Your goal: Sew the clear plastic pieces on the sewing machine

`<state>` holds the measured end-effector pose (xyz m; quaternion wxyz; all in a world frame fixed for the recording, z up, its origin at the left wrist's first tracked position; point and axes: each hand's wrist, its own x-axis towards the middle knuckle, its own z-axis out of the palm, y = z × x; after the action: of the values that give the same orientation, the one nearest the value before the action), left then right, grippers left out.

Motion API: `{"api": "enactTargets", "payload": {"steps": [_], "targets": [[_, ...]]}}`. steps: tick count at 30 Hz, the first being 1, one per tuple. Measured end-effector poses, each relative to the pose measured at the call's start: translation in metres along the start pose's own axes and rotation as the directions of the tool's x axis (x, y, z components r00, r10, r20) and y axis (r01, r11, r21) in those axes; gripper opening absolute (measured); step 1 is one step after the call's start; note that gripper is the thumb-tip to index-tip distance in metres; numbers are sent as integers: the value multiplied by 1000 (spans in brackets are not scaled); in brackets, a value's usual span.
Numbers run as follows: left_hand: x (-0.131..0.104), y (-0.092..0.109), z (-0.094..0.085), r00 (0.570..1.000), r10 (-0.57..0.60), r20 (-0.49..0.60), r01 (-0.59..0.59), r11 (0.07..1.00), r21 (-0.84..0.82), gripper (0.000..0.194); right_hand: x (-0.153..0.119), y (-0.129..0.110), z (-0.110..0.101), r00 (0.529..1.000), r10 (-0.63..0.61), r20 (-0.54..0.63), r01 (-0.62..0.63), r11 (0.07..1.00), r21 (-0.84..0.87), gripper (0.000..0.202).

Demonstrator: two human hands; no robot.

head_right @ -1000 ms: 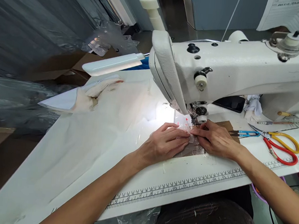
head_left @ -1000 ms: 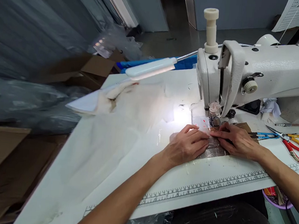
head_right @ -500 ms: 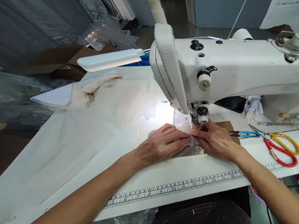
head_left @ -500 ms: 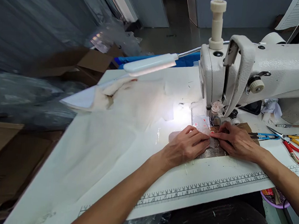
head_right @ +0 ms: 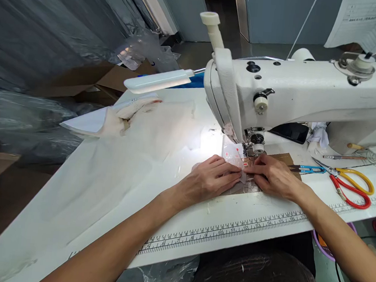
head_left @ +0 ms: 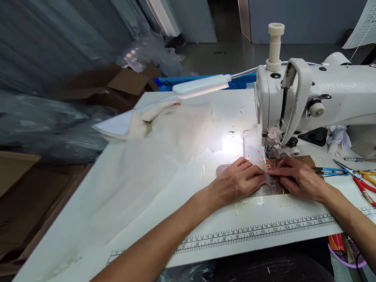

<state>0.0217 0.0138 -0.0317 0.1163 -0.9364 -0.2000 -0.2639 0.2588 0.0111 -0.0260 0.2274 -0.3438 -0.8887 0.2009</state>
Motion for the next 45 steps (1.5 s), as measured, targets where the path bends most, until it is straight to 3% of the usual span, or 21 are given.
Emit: {"api": "enactTargets", "payload": {"steps": [4, 10, 17, 23, 33, 45], "targets": [[1, 1, 0, 1000, 8, 1, -8, 1000, 16, 13, 0, -5, -1, 996, -35, 84, 41, 996, -77, 36], [2, 4, -5, 999, -36, 24, 38, 997, -63, 10, 2, -7, -2, 992, -98, 81, 108, 984, -139, 33], [3, 1, -3, 961, -249, -119, 249, 968, -15, 10, 1, -6, 0, 992, -91, 85, 104, 981, -162, 32], [0, 2, 6, 970, -239, -50, 237, 970, -50, 13, 0, -6, 1, 993, -101, 55, 108, 980, -168, 31], [1, 0, 5, 978, -211, 6, 211, 978, -3, 19, 0, -7, 0, 993, -103, 57, 111, 978, -179, 33], [1, 8, 4, 973, -218, 83, 202, 965, 167, 27, 1, -7, 3, 989, -127, 74, 141, 958, -250, 29]]}}
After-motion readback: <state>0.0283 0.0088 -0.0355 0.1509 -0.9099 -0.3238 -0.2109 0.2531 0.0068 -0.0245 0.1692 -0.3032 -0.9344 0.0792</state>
